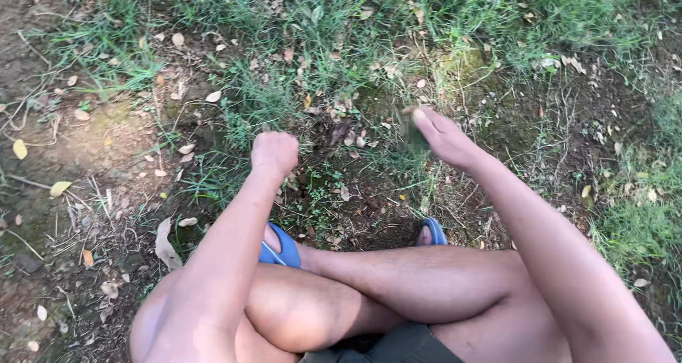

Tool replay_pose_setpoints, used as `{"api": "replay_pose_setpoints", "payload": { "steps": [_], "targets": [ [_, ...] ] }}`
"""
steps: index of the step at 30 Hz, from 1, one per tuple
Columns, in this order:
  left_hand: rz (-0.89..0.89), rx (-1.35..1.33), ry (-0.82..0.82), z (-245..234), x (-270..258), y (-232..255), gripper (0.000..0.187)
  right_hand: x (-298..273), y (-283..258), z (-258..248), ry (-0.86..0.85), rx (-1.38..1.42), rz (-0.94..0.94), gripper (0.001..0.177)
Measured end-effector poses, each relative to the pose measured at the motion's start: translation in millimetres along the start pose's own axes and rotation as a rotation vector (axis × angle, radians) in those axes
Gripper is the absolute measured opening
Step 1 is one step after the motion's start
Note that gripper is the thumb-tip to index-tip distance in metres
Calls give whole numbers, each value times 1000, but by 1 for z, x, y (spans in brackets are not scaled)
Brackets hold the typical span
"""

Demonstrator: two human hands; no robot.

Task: The person pulls patches of grass and weeds from the soil by hand while sitting on the ground.

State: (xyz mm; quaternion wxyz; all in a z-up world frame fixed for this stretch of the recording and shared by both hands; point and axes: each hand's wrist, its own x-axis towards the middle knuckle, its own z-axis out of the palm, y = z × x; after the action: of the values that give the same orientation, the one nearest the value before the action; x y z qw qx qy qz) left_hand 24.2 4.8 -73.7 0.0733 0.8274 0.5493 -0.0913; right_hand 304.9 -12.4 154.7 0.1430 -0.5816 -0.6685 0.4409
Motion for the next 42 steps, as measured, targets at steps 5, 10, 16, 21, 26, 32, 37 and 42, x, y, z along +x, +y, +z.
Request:
{"api": "replay_pose_setpoints", "payload": {
  "steps": [5, 10, 16, 21, 26, 32, 37, 42],
  "targets": [
    [-126, -416, -75, -32, -19, -7, 34, -22, -33, -39, -217, 290, 570, 71],
    [-293, -681, -130, -57, -41, -4, 42, -13, 19, -46, -231, 23, 578, 52],
    [-574, -1152, -13, -52, -45, -24, 43, -10, 16, -49, -105, -681, 343, 56],
    [-688, -1369, 170, -49, -14, 1, 40, -32, -32, -77, 56, -465, 318, 49],
    [-414, -1290, 42, -129, -24, 99, 45, -46, -1, -94, 77, -379, 322, 43],
    [-259, -1174, -112, -155, -21, 195, 60, -29, 83, -78, 19, -172, 353, 45],
    [-178, -1314, -378, -239, -69, 223, 121, -33, 106, -76, 0, -218, 341, 51],
    [-450, -1315, 345, -164, -61, 216, 42, -20, 145, -80, -135, -632, 52, 60]
  ]
}}
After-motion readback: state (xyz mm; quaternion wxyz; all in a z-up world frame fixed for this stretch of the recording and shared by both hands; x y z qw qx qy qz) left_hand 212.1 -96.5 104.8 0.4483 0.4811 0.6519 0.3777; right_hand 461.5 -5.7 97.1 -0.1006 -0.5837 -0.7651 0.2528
